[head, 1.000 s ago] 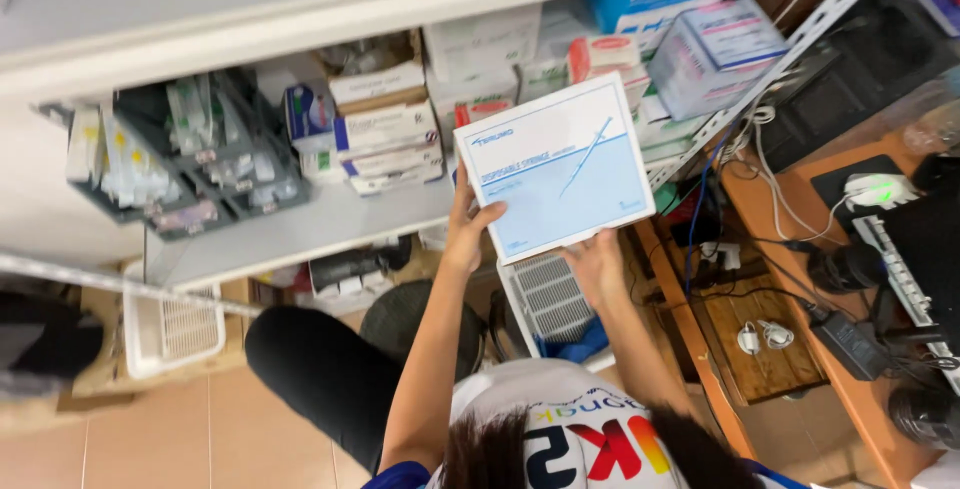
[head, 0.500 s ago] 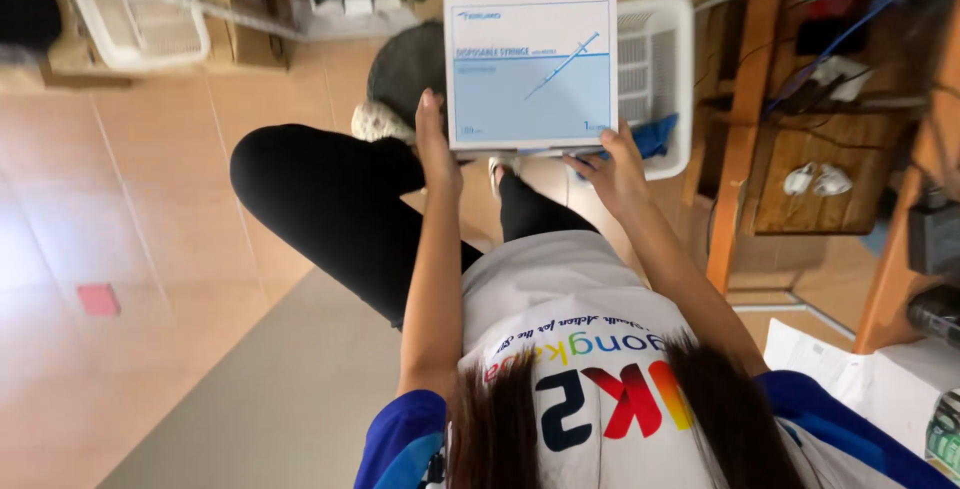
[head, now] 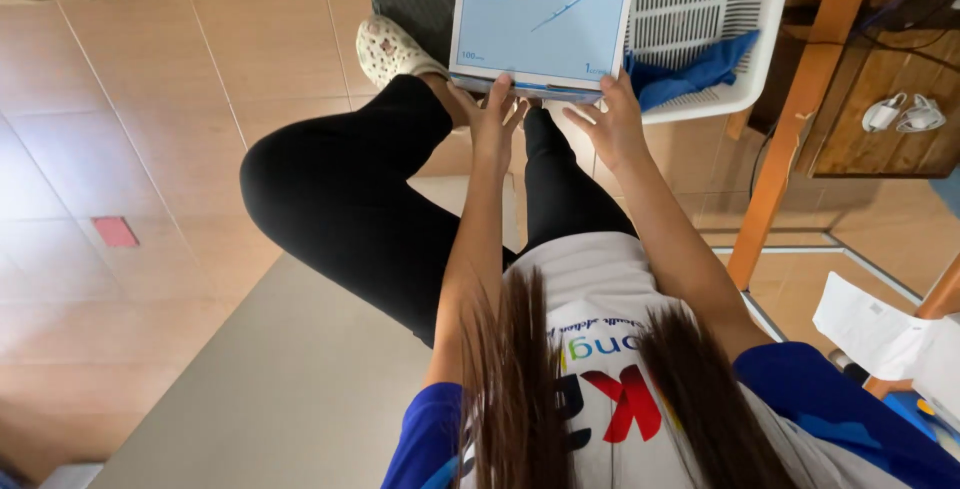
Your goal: The person wipes packages of syringes with a blue cloth and places them into a white basket. They then pick up boxes of syringes from a shelf, open one to inspect the contents, and place it back. Finally, they pick up a small box of medical supplies and place it in the basket.
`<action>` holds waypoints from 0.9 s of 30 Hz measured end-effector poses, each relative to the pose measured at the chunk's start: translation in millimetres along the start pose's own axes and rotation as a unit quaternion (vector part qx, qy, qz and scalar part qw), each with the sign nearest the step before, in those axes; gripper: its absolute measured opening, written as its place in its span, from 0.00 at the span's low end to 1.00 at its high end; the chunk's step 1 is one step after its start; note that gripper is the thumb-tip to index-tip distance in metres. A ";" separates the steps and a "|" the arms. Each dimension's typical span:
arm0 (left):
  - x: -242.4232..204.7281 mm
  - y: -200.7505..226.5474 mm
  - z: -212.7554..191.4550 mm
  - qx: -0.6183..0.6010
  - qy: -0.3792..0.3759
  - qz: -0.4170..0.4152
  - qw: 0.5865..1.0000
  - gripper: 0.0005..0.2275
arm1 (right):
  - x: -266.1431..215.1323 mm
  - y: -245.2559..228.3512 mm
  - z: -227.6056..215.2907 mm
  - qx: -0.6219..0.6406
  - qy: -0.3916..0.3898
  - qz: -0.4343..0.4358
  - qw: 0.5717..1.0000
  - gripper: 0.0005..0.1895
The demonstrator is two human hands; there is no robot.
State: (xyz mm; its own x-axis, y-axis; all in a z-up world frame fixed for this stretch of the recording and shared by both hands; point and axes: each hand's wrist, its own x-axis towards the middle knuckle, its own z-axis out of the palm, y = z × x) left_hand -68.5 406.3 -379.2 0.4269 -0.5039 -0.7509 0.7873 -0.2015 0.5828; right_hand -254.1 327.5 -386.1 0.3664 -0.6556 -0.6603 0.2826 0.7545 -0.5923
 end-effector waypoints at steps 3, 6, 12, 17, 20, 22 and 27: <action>21.3 -0.6 8.1 0.004 -0.003 0.053 0.999 0.56 | 26.0 4.5 -9.2 0.013 0.018 0.029 0.999 0.42; 44.3 -3.5 7.3 -0.002 0.016 0.055 0.998 0.56 | 53.2 8.5 -9.7 -0.067 0.044 0.054 0.995 0.44; 102.9 -28.8 -7.2 0.010 0.099 0.060 0.993 0.55 | 111.1 16.0 -6.4 -0.609 -0.057 -0.274 0.742 0.42; 103.4 -28.7 -7.9 -0.030 0.127 0.034 0.991 0.52 | 114.9 -18.9 48.8 -0.723 -0.084 -0.353 0.588 0.34; 101.1 -31.4 -8.5 -0.028 0.117 0.056 0.991 0.52 | 123.8 -30.8 56.6 -0.766 -0.145 -0.344 0.523 0.33; 105.6 -38.1 -6.3 -0.032 0.100 0.071 0.992 0.52 | 132.5 -35.8 52.4 -0.771 -0.170 -0.313 0.528 0.32; 110.5 -43.5 -5.6 0.006 0.107 0.125 0.986 0.53 | 147.3 -26.0 49.9 -0.840 -0.204 -0.250 0.436 0.50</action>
State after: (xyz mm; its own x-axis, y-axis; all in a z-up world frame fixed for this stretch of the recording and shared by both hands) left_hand -53.1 364.1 -489.3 0.6925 -0.3500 -0.6308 0.6407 -0.1034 0.7608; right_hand -163.2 212.8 -444.9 0.8553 -0.4066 -0.3212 -0.5054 -0.7914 -0.3440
